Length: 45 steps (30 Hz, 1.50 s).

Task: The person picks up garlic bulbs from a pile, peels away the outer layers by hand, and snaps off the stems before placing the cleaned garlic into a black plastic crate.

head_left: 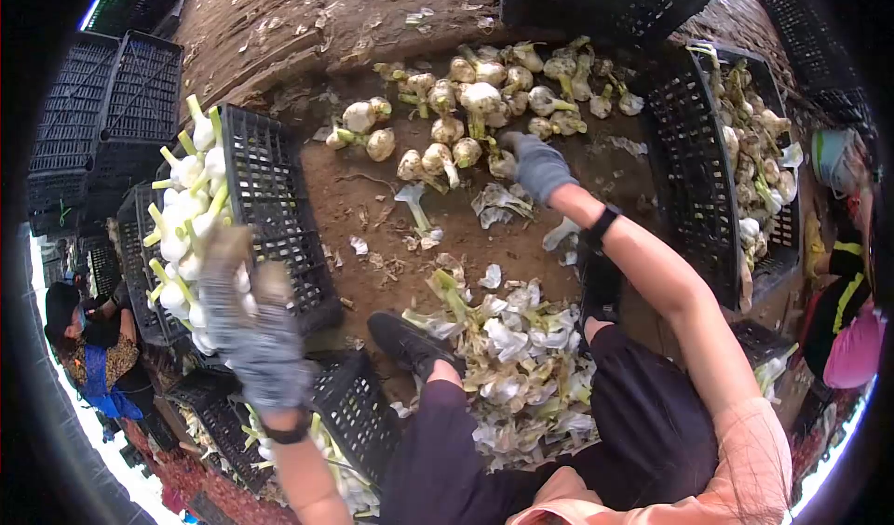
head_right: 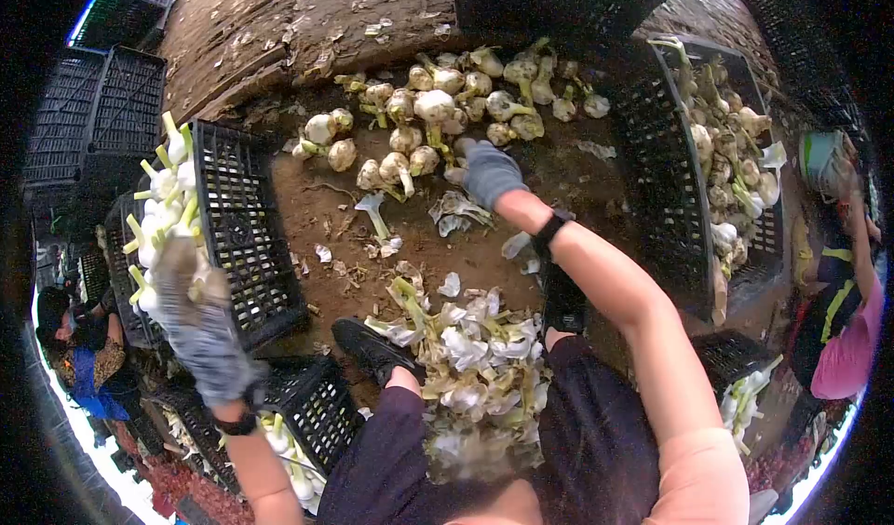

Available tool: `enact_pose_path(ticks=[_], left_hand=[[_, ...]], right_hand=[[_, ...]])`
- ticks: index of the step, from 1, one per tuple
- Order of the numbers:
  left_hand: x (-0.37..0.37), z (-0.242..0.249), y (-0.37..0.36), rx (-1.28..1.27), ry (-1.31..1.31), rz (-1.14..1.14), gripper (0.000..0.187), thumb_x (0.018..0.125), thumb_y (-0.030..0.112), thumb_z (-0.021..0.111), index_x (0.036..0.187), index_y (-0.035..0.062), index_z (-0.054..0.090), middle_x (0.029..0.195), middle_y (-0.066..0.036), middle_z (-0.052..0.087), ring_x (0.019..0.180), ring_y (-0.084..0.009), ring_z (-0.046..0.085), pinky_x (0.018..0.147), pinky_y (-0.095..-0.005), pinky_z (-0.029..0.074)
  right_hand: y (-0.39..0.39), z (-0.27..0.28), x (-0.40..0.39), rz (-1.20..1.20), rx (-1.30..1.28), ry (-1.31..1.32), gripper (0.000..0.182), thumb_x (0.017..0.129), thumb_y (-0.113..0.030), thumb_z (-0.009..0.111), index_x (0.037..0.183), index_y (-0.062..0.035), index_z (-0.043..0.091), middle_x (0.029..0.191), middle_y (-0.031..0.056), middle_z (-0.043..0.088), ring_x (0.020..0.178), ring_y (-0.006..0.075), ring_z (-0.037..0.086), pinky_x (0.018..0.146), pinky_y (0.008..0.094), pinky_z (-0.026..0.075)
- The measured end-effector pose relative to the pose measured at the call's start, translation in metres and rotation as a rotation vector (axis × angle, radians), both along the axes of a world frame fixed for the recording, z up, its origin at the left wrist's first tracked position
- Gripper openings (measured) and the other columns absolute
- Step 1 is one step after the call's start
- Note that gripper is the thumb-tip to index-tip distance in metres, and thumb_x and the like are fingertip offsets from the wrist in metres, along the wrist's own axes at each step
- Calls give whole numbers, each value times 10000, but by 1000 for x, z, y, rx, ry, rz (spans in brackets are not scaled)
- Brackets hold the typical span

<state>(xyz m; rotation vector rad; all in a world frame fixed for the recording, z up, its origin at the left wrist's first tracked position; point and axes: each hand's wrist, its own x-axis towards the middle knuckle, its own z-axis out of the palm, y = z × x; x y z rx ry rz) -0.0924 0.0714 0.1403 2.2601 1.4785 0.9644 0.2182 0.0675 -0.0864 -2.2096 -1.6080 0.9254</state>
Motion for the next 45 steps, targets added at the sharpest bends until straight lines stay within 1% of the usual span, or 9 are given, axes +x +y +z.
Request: enact_pose_path(ticks=[3, 7, 10, 17, 18, 31, 37, 42, 45], left_hand=[[45, -29, -28, -274, 11, -242, 387, 805, 182, 647, 1149, 42, 536, 1186, -121, 526, 1115, -239, 489, 948, -356, 403], [81, -119, -55, -932, -671, -121, 589, 752, 88, 702, 1270, 26, 427, 1245, -94, 487, 1121, -202, 483, 937, -319, 419], [93, -181, -64, -990, -759, -124, 743, 723, 174, 749, 1332, 39, 346, 1279, -109, 452, 1121, -208, 474, 963, -325, 396], [108, -164, -72, -1088, -1101, -209, 764, 719, 176, 748, 1339, 36, 323, 1230, -100, 475, 1094, -196, 496, 932, -303, 423], [109, -160, -73, -1066, -1105, -210, 743, 716, 169, 750, 1325, 38, 345, 1222, -90, 483, 1081, -186, 505, 927, -298, 428], [100, -146, -73, -1204, -1105, -242, 712, 744, 151, 728, 1325, 7, 341, 1217, -91, 487, 1073, -167, 506, 918, -290, 440], [94, -145, -81, -1477, -1389, -111, 582, 802, 391, 648, 1226, 49, 445, 1041, -66, 563, 888, -175, 567, 774, -285, 489], [98, -138, -65, -1623, -1250, 180, 564, 806, 671, 423, 922, 140, 572, 636, 18, 551, 408, -80, 418, 342, -203, 307], [93, -146, -62, -1730, -1242, 245, 542, 814, 650, 425, 889, 136, 580, 602, 14, 533, 375, -87, 397, 309, -208, 272]], right_hand=[[18, -24, -2, 69, -47, -54, 532, 773, -375, 642, 1143, -11, 524, 1103, 224, 560, 1024, 358, 539, 863, 409, 441], [-1, -48, -3, -121, 59, 279, 514, 778, -404, 634, 1048, 30, 576, 995, 227, 607, 937, 350, 580, 817, 399, 458], [-27, -5, -13, -229, -74, 650, 517, 790, -407, 634, 1024, 52, 589, 925, 219, 624, 840, 315, 604, 752, 368, 476], [-63, 67, -33, -129, -35, 774, 419, 825, -339, 634, 999, 39, 587, 814, 130, 616, 727, 160, 576, 679, 299, 484], [-67, 69, -40, -231, 29, 1041, 370, 822, -292, 638, 980, 36, 571, 811, 117, 617, 732, 144, 564, 671, 308, 478], [-72, 77, -35, 24, 222, 671, 288, 794, -192, 647, 945, 35, 554, 828, 167, 614, 736, 206, 584, 678, 329, 476], [-80, 69, -30, 36, 189, 936, 270, 800, -159, 655, 964, 30, 554, 886, 144, 619, 794, 121, 558, 724, 294, 477], [-90, 69, -37, 301, 386, 581, 299, 769, -115, 626, 1047, -22, 569, 956, 190, 599, 885, 353, 584, 785, 384, 470], [-91, 82, -34, 407, 317, 524, 287, 778, -113, 618, 1050, -32, 575, 949, 189, 596, 877, 342, 587, 780, 379, 472]])
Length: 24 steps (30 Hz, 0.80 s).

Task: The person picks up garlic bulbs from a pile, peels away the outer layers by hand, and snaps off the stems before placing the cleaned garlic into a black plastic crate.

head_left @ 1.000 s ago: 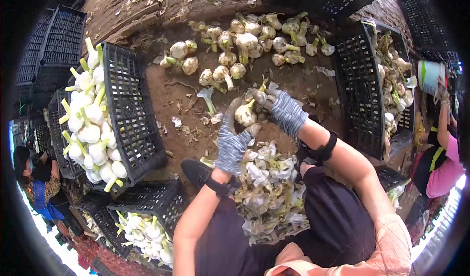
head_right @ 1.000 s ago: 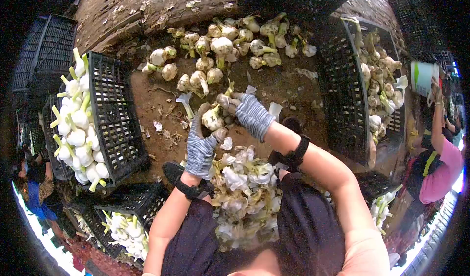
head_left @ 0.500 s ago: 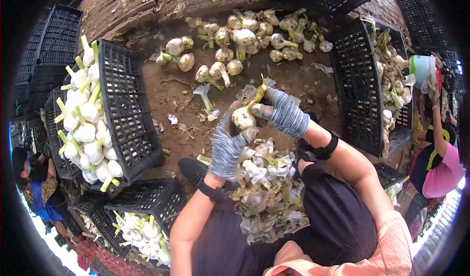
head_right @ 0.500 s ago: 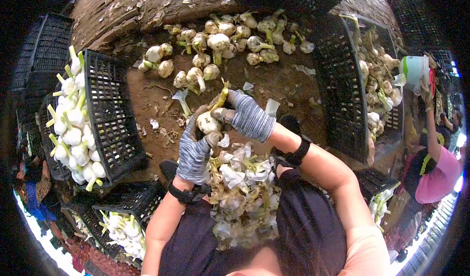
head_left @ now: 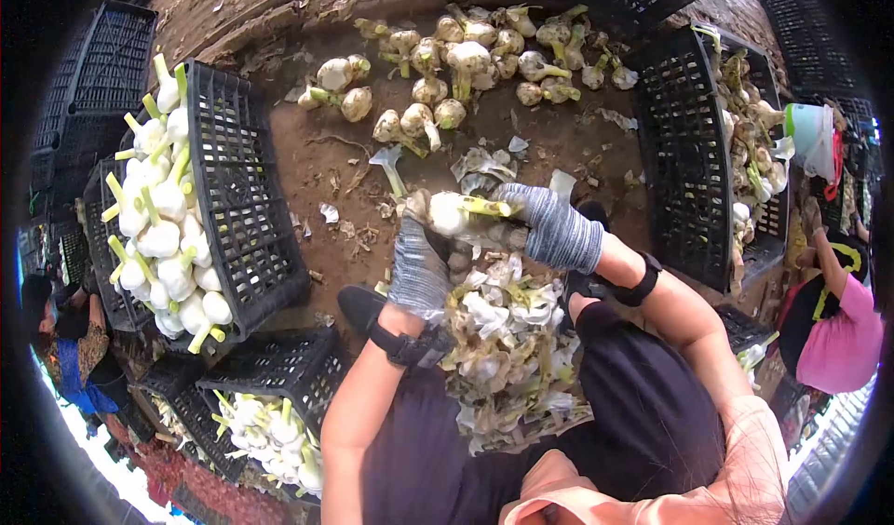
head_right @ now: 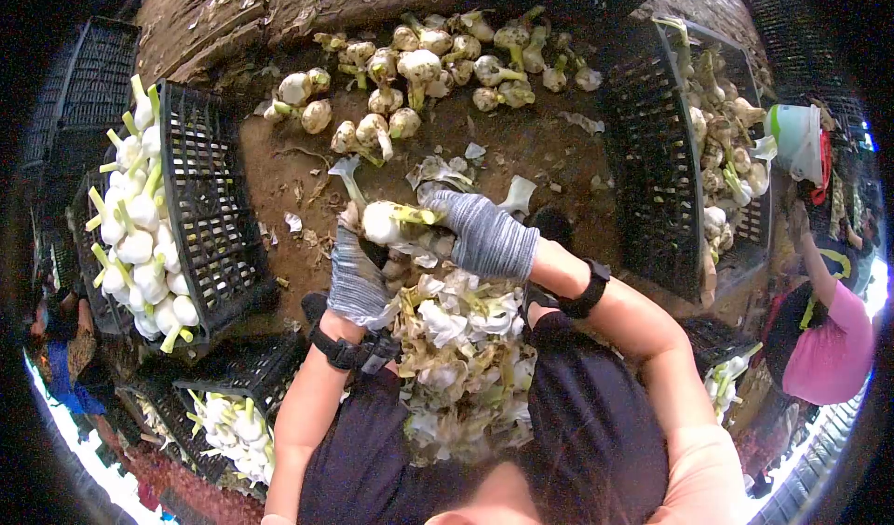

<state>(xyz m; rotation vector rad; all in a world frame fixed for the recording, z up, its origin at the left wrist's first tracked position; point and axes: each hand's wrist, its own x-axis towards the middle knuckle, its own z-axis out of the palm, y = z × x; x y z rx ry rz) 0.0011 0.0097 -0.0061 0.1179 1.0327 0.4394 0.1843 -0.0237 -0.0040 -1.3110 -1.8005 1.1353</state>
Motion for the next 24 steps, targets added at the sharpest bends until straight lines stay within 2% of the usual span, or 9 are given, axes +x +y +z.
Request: enact_pose_path(ticks=[6, 8, 10, 12, 14, 17, 18, 20, 24], left_hand=[[-7, -19, 4, -157, -10, 66, 531, 845, 559, 397, 905, 70, 595, 430, 50, 343, 284, -86, 254, 267, -223, 200], [-12, -20, 6, -101, -195, 40, 563, 846, 553, 400, 974, 41, 596, 432, 46, 351, 286, -87, 257, 265, -230, 205], [-7, -14, 5, -74, -188, -4, 584, 850, 550, 397, 1029, 27, 585, 437, 39, 366, 289, -82, 262, 267, -233, 217], [-3, -12, 2, -39, -298, -50, 597, 854, 554, 387, 1040, 20, 577, 464, 22, 418, 294, -82, 277, 272, -230, 239], [3, -12, -5, -35, -220, -41, 556, 861, 537, 398, 1010, 33, 580, 506, 6, 484, 296, -78, 320, 279, -220, 249], [11, -12, -13, 163, 3, -101, 404, 875, 472, 464, 902, 88, 585, 632, -1, 573, 445, -91, 508, 369, -207, 385], [4, -17, -10, 161, 4, -104, 404, 875, 472, 464, 902, 88, 585, 632, -1, 573, 445, -91, 508, 369, -207, 385], [-11, -23, 4, -18, -560, -277, 471, 872, 507, 465, 1000, 66, 573, 780, -21, 608, 636, -113, 582, 545, -227, 484], [16, -8, -20, 491, -2, -141, 545, 838, 464, 568, 1151, 22, 507, 988, -67, 587, 862, -129, 581, 761, -258, 491]], right_hand=[[-30, 0, -7, 448, -207, -108, 208, 811, -227, 614, 936, -62, 607, 845, 142, 594, 785, 297, 603, 669, 374, 485], [-23, 18, -3, 772, -561, -601, 339, 813, -350, 598, 1005, -70, 588, 877, 158, 598, 837, 292, 612, 668, 400, 491], [-20, 16, 1, 426, -564, -869, 478, 799, -447, 583, 1091, -70, 552, 925, 173, 601, 879, 297, 612, 679, 427, 497], [-7, 12, 10, 272, -543, -792, 554, 804, -479, 556, 1200, -96, 495, 985, 197, 612, 935, 359, 595, 818, 406, 479], [-5, 1, 13, -205, -177, -40, 485, 799, -368, 627, 1129, -27, 530, 954, 181, 619, 897, 295, 612, 771, 373, 486], [1, -4, -4, -280, -363, 303, 363, 789, -270, 666, 1023, -8, 574, 862, 125, 630, 799, 181, 600, 728, 315, 480], [1, -4, -5, -284, -365, 304, 363, 789, -270, 666, 1023, -8, 574, 862, 125, 630, 799, 181, 600, 728, 315, 480], [1, -5, -6, -336, -473, 312, 291, 786, -236, 677, 939, -2, 596, 787, 77, 621, 735, 110, 554, 687, 278, 474], [-4, -9, -8, -439, -375, 383, 227, 813, -193, 643, 919, 4, 602, 783, 78, 627, 716, 116, 566, 666, 281, 480]])
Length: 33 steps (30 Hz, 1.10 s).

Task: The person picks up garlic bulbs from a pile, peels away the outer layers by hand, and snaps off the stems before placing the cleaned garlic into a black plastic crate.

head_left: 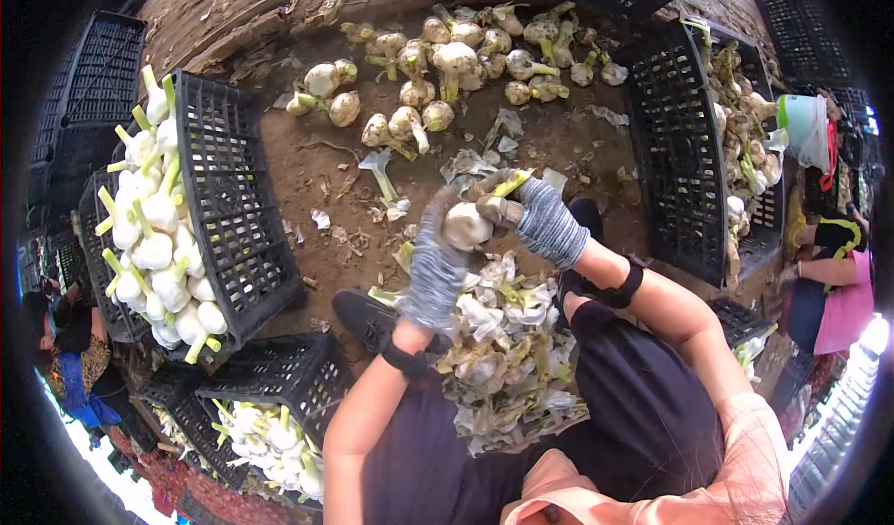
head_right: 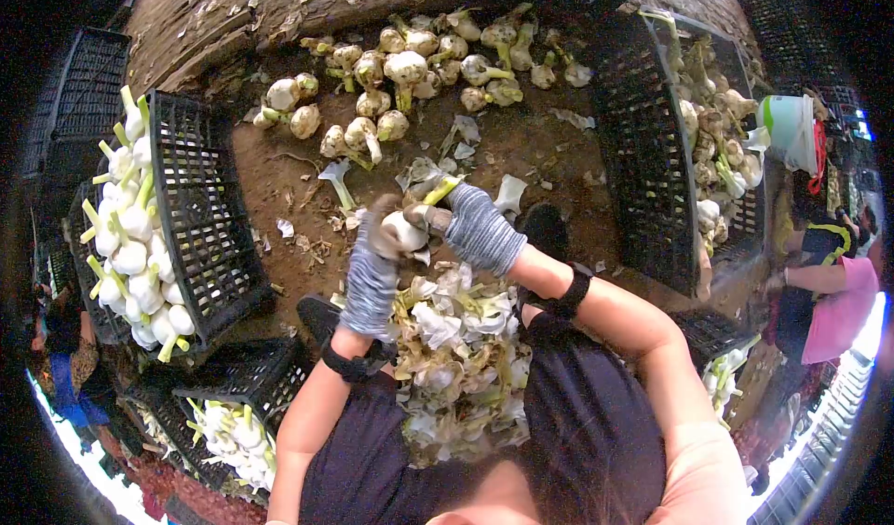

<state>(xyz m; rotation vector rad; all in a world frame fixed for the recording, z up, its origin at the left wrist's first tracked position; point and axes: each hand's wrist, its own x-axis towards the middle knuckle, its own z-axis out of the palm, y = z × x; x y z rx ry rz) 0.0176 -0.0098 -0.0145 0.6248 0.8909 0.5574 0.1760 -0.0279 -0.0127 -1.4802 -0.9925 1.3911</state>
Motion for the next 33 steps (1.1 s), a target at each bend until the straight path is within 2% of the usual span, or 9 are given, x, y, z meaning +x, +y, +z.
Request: enact_pose_path(ticks=[2, 14, 19, 22, 24, 26, 28, 31, 33], left_hand=[[6, 0, -6, 795, 375, 69, 676, 768, 354, 701, 1266, 4, 408, 1141, -94, 510, 1000, -145, 528, 873, -278, 451], [-7, 3, 1, -3, -74, -38, 718, 797, 447, 640, 1296, 6, 373, 1101, -98, 551, 930, -153, 576, 745, -256, 509], [-9, 7, 7, -607, -114, -60, 591, 801, 669, 421, 968, 127, 584, 636, -25, 585, 347, -68, 383, 306, -211, 300], [-16, -7, 9, -849, -537, -135, 617, 799, 679, 409, 1008, 125, 583, 632, -35, 590, 315, -72, 357, 283, -224, 270], [-13, -3, 11, -807, -641, -206, 622, 809, 663, 411, 1048, 115, 579, 690, -44, 613, 403, -82, 450, 342, -203, 336], [1, 5, 5, -416, -55, 78, 556, 866, 586, 374, 1083, 109, 564, 885, -76, 617, 658, -147, 581, 566, -253, 492], [-8, 0, 1, -247, -29, 105, 521, 869, 496, 481, 1170, 71, 510, 1047, -78, 587, 894, -181, 577, 793, -301, 477], [-12, -12, 2, 768, 342, 1, 558, 763, 209, 716, 1216, 33, 440, 1083, -46, 552, 951, -134, 543, 837, -276, 453], [-11, 4, 4, 483, 211, 5, 562, 753, 206, 722, 1210, 34, 444, 1074, -48, 554, 949, -130, 541, 834, -264, 452]], right_hand=[[-1, 3, -1, -14, -86, 41, 203, 820, -171, 628, 920, 4, 605, 790, 79, 629, 729, 118, 568, 678, 281, 476], [-5, 13, 19, 204, 47, -44, 201, 818, -97, 624, 998, -9, 604, 890, 84, 648, 814, 111, 581, 751, 274, 480], [-8, 16, 20, 320, 29, 47, 214, 820, -76, 618, 1019, -3, 597, 923, 69, 651, 847, 107, 577, 786, 276, 477], [-8, 22, 16, 302, -9, 91, 227, 822, -78, 613, 1041, -16, 613, 921, 52, 655, 854, 92, 583, 789, 259, 470], [-7, 22, 14, 311, -97, 85, 230, 821, -74, 609, 1046, -28, 619, 901, 48, 657, 838, 93, 582, 780, 259, 470], [-8, 15, 12, 229, -53, 22, 217, 820, -124, 586, 987, 11, 617, 862, 65, 652, 788, 104, 583, 726, 271, 481], [-10, 17, 8, 172, -94, 36, 230, 820, -139, 577, 988, 13, 616, 836, 63, 649, 766, 100, 578, 713, 272, 483], [-8, 20, 7, 104, -151, 8, 208, 827, -125, 562, 972, 12, 620, 841, 57, 647, 763, 97, 576, 709, 261, 484], [-9, 20, 7, 110, -124, 33, 205, 828, -125, 565, 970, 12, 621, 847, 54, 647, 768, 97, 577, 713, 258, 483]])
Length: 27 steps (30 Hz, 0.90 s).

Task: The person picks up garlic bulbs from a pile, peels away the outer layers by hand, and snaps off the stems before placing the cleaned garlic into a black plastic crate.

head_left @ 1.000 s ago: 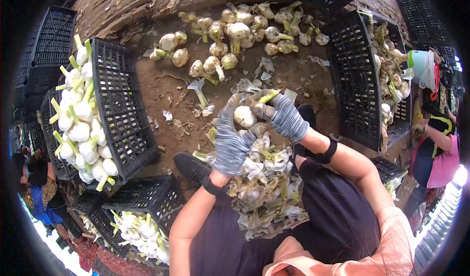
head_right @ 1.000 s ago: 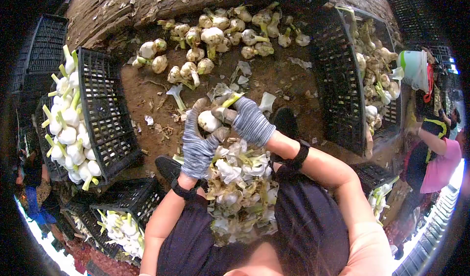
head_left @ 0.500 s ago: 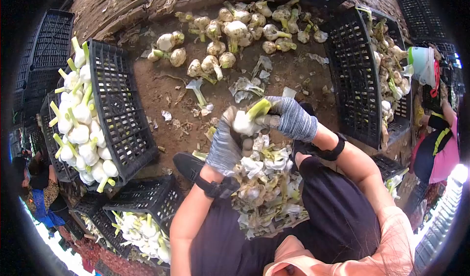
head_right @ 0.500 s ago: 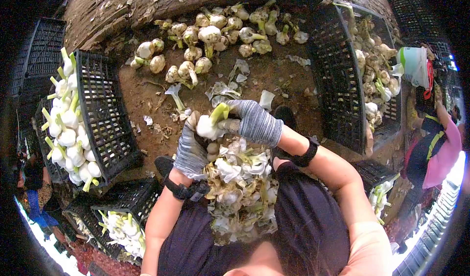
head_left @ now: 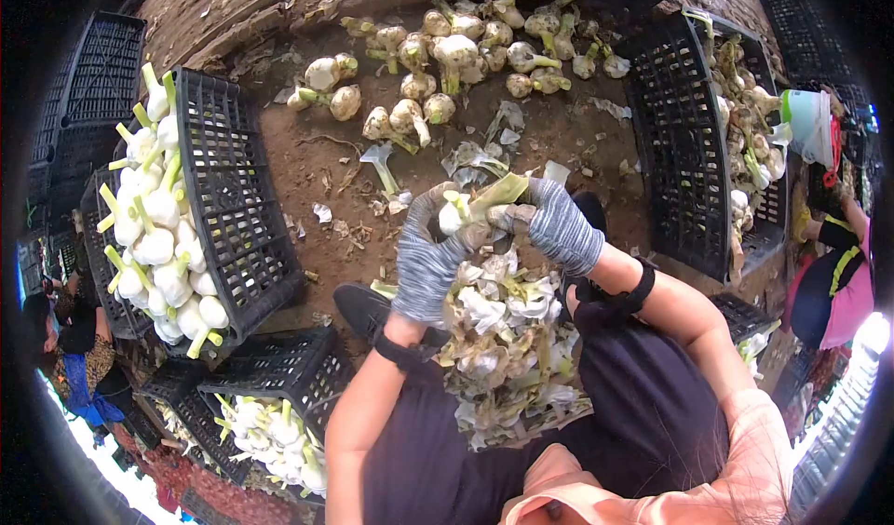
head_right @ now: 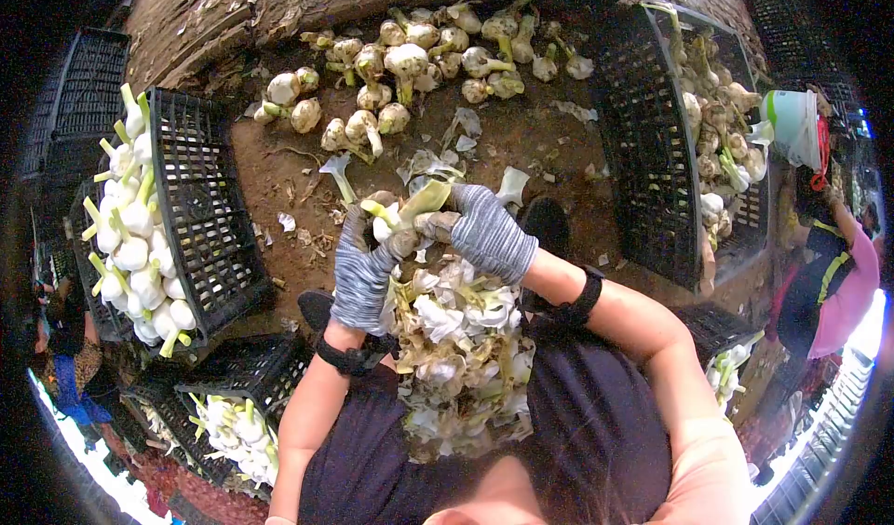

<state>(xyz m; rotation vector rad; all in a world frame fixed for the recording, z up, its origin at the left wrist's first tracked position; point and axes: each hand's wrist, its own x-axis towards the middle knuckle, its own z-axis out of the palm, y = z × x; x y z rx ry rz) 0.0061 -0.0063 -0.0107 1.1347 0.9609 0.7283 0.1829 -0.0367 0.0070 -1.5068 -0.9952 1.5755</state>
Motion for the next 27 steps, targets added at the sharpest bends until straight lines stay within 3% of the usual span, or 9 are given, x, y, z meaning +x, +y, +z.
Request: enact_pose_path(ticks=[4, 5, 7, 9, 11, 13, 16, 19, 27], left_hand=[[-2, 4, -3, -384, -229, 34, 605, 692, 214, 760, 1192, 55, 458, 1063, -68, 565, 918, -168, 574, 789, -289, 490], [-2, 6, -4, -530, -358, 60, 611, 680, 217, 766, 1187, 62, 463, 1061, -74, 567, 909, -185, 585, 769, -304, 505], [-1, 9, -4, -566, -443, 78, 627, 672, 198, 763, 1203, 67, 456, 1043, -72, 570, 876, -205, 597, 724, -320, 522], [-3, 17, -2, -616, -477, 35, 638, 673, 191, 757, 1219, 70, 450, 1040, -69, 567, 877, -204, 596, 735, -318, 522], [-5, 17, -1, -657, -488, 66, 674, 663, 181, 757, 1245, 76, 432, 1043, -63, 565, 880, -204, 597, 750, -314, 520], [-5, 14, 0, -543, -403, 38, 668, 659, 165, 746, 1238, 76, 427, 1048, -72, 562, 885, -204, 595, 765, -309, 516], [-7, -3, 0, -405, -311, 53, 660, 654, 166, 738, 1224, 64, 422, 1041, -81, 560, 876, -202, 593, 775, -302, 508], [-9, 0, 3, -330, -217, -55, 630, 653, 170, 728, 1200, 62, 435, 1033, -80, 556, 890, -197, 584, 789, -296, 498], [-4, 9, 1, -497, -276, 29, 639, 632, 203, 751, 1178, 25, 470, 1059, -77, 560, 957, -194, 575, 852, -297, 464]], right_hand=[[1, -18, 14, -12, 302, -126, 182, 816, -111, 597, 947, 12, 624, 848, 55, 650, 763, 107, 589, 711, 257, 486], [4, -18, 20, -231, -118, 201, 157, 821, -111, 592, 935, -8, 626, 834, 60, 650, 762, 119, 596, 722, 260, 491], [2, -57, 41, -349, -336, 145, 157, 825, -130, 593, 940, -27, 622, 822, 49, 648, 769, 127, 602, 738, 259, 496], [-2, -68, 47, -196, -249, -127, 256, 826, -172, 602, 1039, -30, 598, 917, 105, 641, 846, 211, 609, 813, 300, 485], [-12, -65, 41, 174, 217, -1021, 335, 826, -206, 607, 1115, -41, 572, 1029, 177, 604, 948, 312, 580, 877, 341, 456], [-9, -49, 38, 206, 122, -1017, 442, 821, -251, 617, 1214, -77, 513, 1126, 212, 553, 1033, 367, 531, 915, 364, 422], [3, -23, 31, 73, 104, -176, 468, 808, -288, 638, 1196, -74, 488, 1041, 177, 575, 960, 260, 564, 856, 342, 434], [7, -5, 12, 91, 16, -8, 397, 850, -200, 609, 1179, -18, 479, 1026, 51, 559, 912, 110, 517, 816, 267, 443], [8, -11, 24, 142, -8, 86, 289, 849, -195, 609, 1081, -33, 549, 940, 10, 582, 842, 90, 522, 768, 260, 458]])
